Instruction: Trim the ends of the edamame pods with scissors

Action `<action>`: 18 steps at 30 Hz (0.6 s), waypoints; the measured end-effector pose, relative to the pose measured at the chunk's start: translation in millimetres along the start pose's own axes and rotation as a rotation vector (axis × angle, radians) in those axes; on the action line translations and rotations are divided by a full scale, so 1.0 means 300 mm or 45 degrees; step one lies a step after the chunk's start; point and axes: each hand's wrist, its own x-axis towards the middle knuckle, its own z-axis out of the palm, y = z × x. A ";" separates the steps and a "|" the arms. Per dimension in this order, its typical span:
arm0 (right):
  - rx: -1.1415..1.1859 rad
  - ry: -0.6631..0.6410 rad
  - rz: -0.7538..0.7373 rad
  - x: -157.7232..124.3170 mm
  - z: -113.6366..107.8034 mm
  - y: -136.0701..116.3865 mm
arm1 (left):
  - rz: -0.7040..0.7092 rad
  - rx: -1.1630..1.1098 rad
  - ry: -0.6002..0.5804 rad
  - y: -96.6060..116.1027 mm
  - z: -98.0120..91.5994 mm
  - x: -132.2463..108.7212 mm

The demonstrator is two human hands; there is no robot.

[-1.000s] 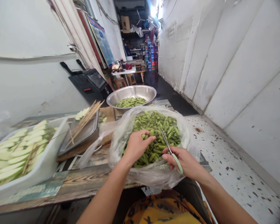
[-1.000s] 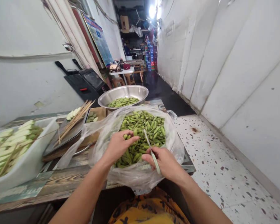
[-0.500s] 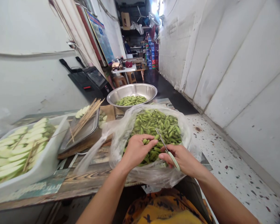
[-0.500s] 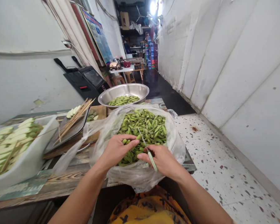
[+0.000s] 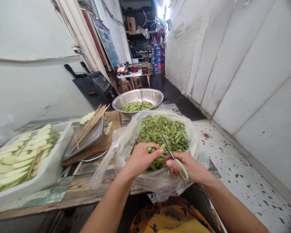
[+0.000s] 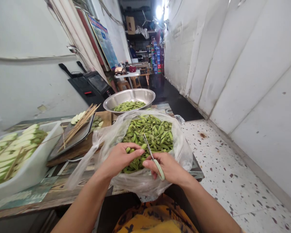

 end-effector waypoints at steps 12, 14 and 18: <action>-0.141 0.036 -0.034 -0.007 -0.006 -0.022 | 0.093 -0.064 -0.005 0.006 0.006 -0.011; -0.133 0.086 -0.020 -0.005 -0.005 -0.015 | 0.000 -0.194 0.015 0.003 0.012 -0.007; 0.009 0.147 -0.004 -0.001 -0.002 0.001 | -0.254 -0.769 0.065 -0.010 0.019 0.015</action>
